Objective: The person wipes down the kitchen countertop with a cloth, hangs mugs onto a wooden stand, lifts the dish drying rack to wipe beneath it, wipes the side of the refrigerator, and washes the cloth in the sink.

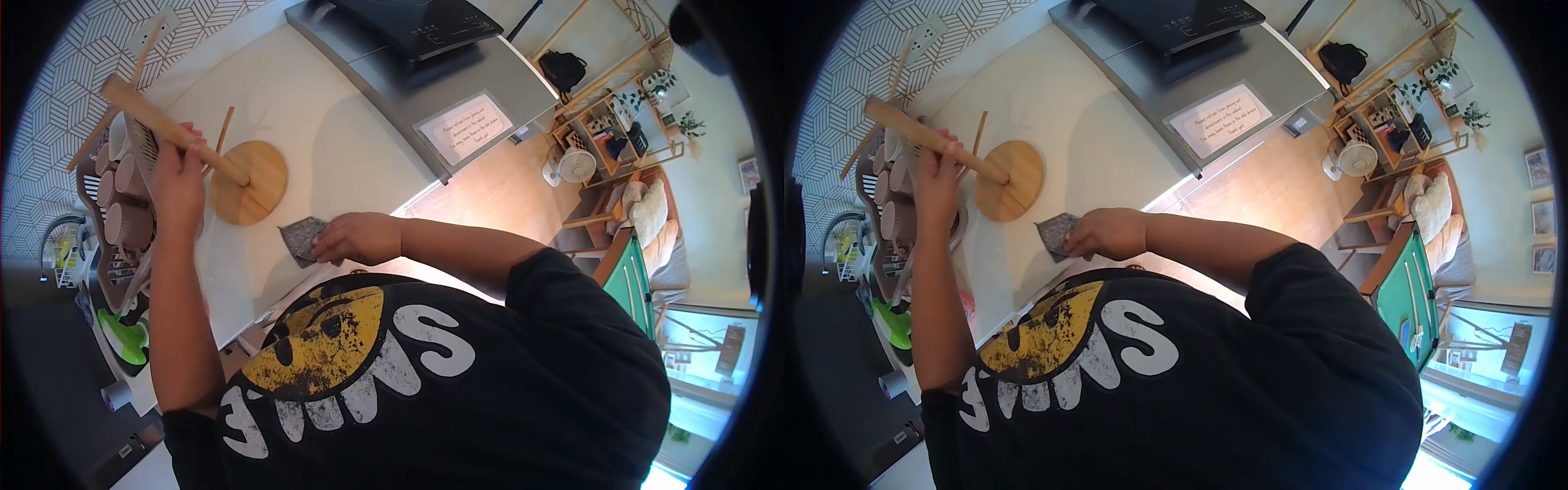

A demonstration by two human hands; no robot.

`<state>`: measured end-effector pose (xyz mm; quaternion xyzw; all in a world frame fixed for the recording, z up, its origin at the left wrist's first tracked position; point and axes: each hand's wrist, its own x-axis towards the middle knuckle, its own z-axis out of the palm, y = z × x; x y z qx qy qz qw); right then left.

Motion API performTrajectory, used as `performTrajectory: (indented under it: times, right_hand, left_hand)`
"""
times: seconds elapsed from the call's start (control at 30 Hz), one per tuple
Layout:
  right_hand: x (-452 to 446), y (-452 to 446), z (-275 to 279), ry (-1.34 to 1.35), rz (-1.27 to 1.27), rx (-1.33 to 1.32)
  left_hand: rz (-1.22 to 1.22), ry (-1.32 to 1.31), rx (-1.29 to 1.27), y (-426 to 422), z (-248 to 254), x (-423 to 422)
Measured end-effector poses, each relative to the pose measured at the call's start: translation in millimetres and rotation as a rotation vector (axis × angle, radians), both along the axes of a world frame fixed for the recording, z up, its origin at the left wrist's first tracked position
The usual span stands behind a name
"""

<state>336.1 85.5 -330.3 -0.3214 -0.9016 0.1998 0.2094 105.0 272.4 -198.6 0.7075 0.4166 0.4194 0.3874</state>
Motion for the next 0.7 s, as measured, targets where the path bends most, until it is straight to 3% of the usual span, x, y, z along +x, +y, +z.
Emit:
performTrajectory:
  times: [0.03, 0.07, 0.13, 0.2, 0.27, 0.3, 0.37, 0.43, 0.5, 0.57, 0.7]
  right_hand:
    - [2, -2, 5, 0.103, -0.064, -0.234]
    - [5, -2, 11, 0.099, -0.061, -0.232]
    - [12, 0, 33, 0.595, -0.350, -0.722]
    - [18, 5, 67, 0.663, -0.442, -0.817]
    - [25, 9, 98, 1.065, -0.480, -1.173]
    - [28, 10, 111, 1.063, -0.474, -1.170]
    - [34, 10, 129, 1.238, -0.358, -1.198]
    - [33, 12, 137, 1.293, -0.307, -1.201]
    - [30, 16, 142, 1.337, -0.247, -1.211]
    - [23, 18, 142, 1.539, -0.228, -1.229]
    - [18, 19, 149, 1.529, -0.106, -1.291]
  left_hand:
    - [0.003, 0.066, 0.000, 2, -2, 6]
    - [0.007, 0.133, -0.002, 3, -3, 8]
    - [0.059, 0.238, -0.053, 1, 5, 9]
    - [0.111, 0.343, -0.108, -8, 12, 6]
    - [0.298, 0.314, 0.315, -42, 15, -2]
    - [0.302, 0.313, 0.319, -58, 15, -3]
    - [0.168, -0.133, 0.256, -90, 8, -3]
    - [-0.012, -0.417, -0.064, -107, -10, 6]
    - [-0.230, -0.494, -0.511, -115, -25, 11]
    - [-0.485, -0.519, -0.712, -121, -33, 19]
    - [-0.582, -0.421, -0.791, -140, -18, 34]
